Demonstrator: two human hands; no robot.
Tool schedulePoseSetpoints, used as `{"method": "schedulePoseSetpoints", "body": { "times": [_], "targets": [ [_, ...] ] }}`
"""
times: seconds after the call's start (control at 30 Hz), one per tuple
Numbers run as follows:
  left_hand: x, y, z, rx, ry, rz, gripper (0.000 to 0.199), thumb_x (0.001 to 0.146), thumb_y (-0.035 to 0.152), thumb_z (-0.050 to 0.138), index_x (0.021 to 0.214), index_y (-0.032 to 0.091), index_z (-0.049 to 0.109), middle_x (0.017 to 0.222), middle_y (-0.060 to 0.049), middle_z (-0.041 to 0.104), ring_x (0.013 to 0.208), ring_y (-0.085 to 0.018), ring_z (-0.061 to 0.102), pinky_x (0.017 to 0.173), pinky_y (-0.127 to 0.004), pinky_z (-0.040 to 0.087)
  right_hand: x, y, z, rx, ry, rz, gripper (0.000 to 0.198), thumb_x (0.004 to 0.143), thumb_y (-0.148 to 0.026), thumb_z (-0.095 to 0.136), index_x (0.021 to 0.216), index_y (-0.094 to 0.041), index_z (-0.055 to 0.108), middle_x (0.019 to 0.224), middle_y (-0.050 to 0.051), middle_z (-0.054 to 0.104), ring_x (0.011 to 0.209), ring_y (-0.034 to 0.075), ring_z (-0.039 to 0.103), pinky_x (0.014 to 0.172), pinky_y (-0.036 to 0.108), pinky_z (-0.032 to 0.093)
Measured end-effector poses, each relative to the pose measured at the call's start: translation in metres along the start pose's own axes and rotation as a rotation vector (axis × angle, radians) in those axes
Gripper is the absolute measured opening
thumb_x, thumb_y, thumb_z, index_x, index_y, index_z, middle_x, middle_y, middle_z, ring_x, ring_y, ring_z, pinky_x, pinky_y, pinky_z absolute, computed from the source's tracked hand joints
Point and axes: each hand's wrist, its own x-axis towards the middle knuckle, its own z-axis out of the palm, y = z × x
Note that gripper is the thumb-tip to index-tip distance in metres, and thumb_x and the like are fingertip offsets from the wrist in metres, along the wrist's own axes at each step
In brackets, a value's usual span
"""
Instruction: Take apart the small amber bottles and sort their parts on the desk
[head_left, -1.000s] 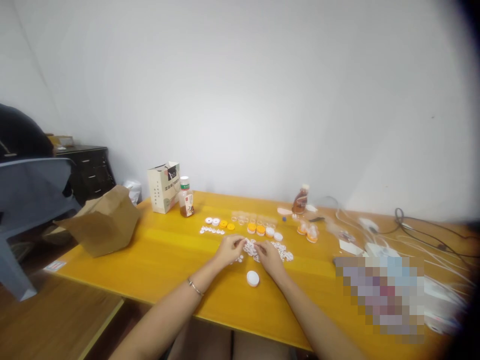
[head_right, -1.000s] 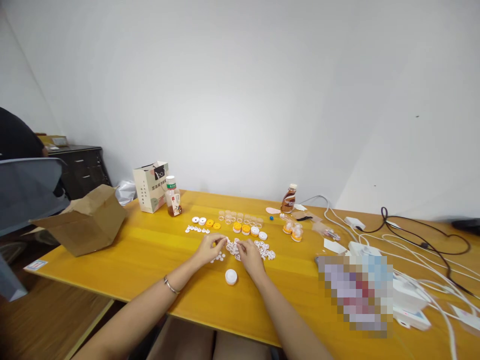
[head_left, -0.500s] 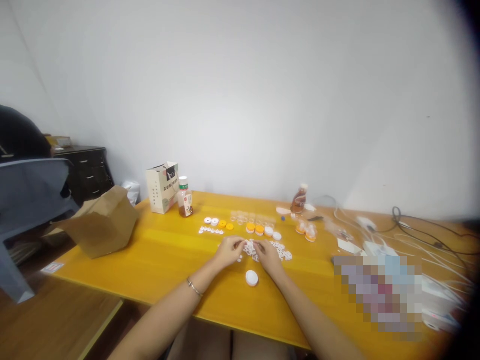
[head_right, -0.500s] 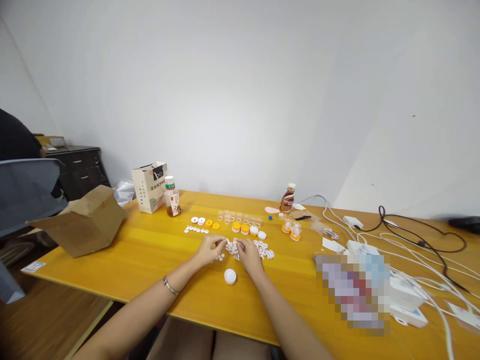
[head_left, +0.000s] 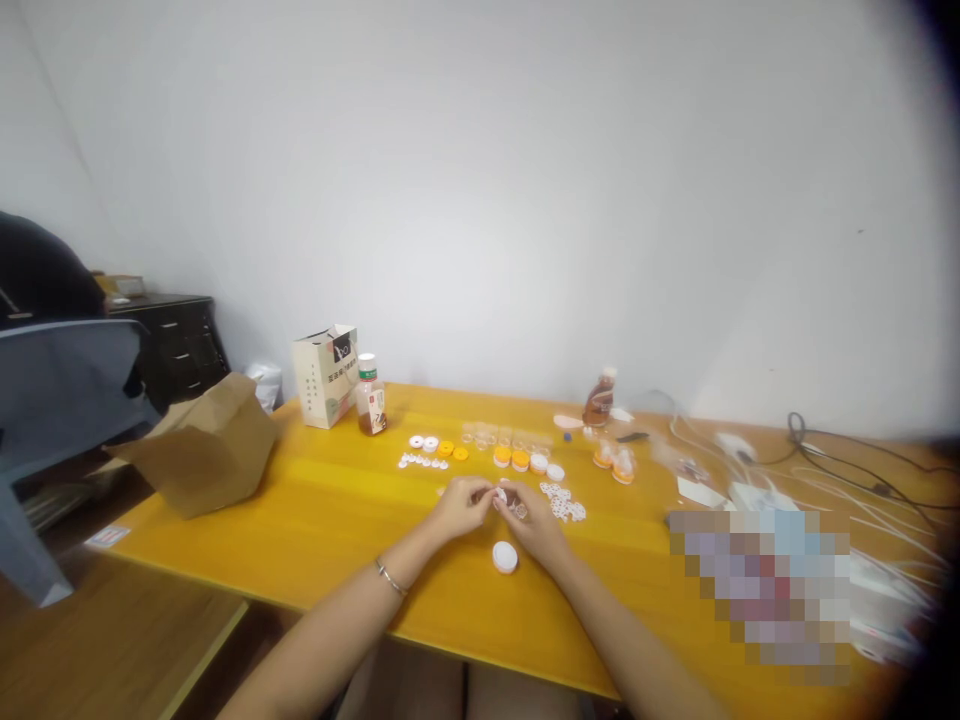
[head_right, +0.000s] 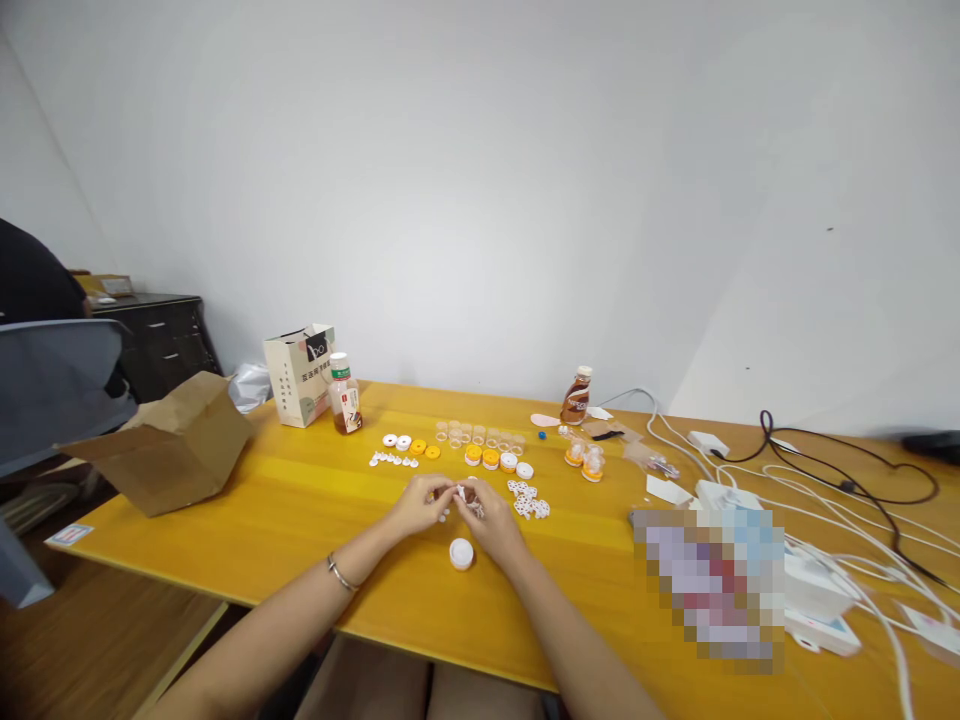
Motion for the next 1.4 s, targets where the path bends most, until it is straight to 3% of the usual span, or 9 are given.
{"method": "schedulePoseSetpoints", "body": {
  "times": [0.2, 0.4, 0.6, 0.7, 0.87, 1.07, 1.4],
  "targets": [
    [-0.001, 0.001, 0.000, -0.007, -0.019, 0.008, 0.028, 0.084, 0.029, 0.042, 0.079, 0.013, 0.064, 0.066, -0.001, 0.060, 0.058, -0.009, 0.050, 0.054, -0.018, 0.036, 0.003, 0.007, -0.005, 0.004, 0.062, 0.071, 0.024, 0.083, -0.036, 0.043, 0.088, -0.019, 0.059, 0.082, 0.006, 0.065, 0.075, 0.020, 0.059, 0.070, 0.031, 0.046],
    [-0.001, 0.000, -0.002, 0.040, -0.049, -0.012, 0.029, 0.085, 0.030, 0.042, 0.075, 0.013, 0.063, 0.067, -0.001, 0.060, 0.059, -0.010, 0.049, 0.055, -0.019, 0.035, 0.008, 0.029, -0.034, -0.015, 0.202, 0.330, 0.034, 0.079, -0.044, 0.042, 0.080, -0.017, 0.062, 0.077, 0.007, 0.067, 0.071, 0.021, 0.060, 0.064, 0.029, 0.046],
    [-0.003, 0.008, -0.011, -0.027, -0.189, 0.062, 0.028, 0.084, 0.035, 0.044, 0.083, 0.015, 0.064, 0.076, -0.003, 0.062, 0.068, -0.011, 0.052, 0.061, -0.019, 0.039, 0.006, 0.064, -0.076, -0.171, 0.074, 0.624, 0.033, 0.075, -0.040, 0.043, 0.068, -0.014, 0.062, 0.064, 0.006, 0.066, 0.058, 0.019, 0.058, 0.052, 0.024, 0.040],
    [-0.006, 0.014, -0.019, -0.070, -0.320, 0.127, 0.031, 0.074, 0.043, 0.058, 0.092, 0.017, 0.063, 0.086, -0.004, 0.061, 0.075, -0.013, 0.054, 0.066, -0.020, 0.041, 0.002, 0.075, -0.082, -0.216, 0.055, 0.645, 0.030, 0.076, -0.033, 0.041, 0.060, -0.015, 0.058, 0.061, 0.007, 0.064, 0.057, 0.018, 0.056, 0.052, 0.025, 0.039],
    [-0.009, 0.019, -0.026, -0.068, -0.434, 0.174, 0.058, 0.054, 0.045, 0.073, 0.105, 0.021, 0.057, 0.096, -0.005, 0.058, 0.085, -0.017, 0.054, 0.076, -0.024, 0.041, -0.003, 0.077, -0.074, -0.263, -0.009, 0.642, 0.028, 0.074, -0.027, 0.045, 0.049, -0.018, 0.052, 0.053, 0.004, 0.059, 0.054, 0.017, 0.052, 0.051, 0.024, 0.035],
    [-0.010, 0.019, -0.023, -0.058, -0.475, 0.226, 0.058, 0.051, 0.046, 0.074, 0.101, 0.020, 0.059, 0.097, -0.005, 0.059, 0.091, -0.018, 0.053, 0.081, -0.025, 0.040, -0.001, 0.076, -0.073, -0.315, -0.046, 0.651, 0.030, 0.074, -0.028, 0.047, 0.045, -0.019, 0.047, 0.048, 0.002, 0.054, 0.050, 0.015, 0.048, 0.049, 0.023, 0.031],
    [-0.011, 0.015, -0.017, -0.026, -0.516, 0.271, 0.047, 0.054, 0.045, 0.073, 0.092, 0.020, 0.062, 0.094, -0.004, 0.060, 0.087, -0.018, 0.055, 0.076, -0.024, 0.040, -0.002, 0.072, -0.073, -0.342, -0.053, 0.672, 0.032, 0.073, -0.033, 0.049, 0.044, -0.019, 0.045, 0.047, 0.002, 0.053, 0.050, 0.015, 0.049, 0.048, 0.024, 0.031]
  ]
}}
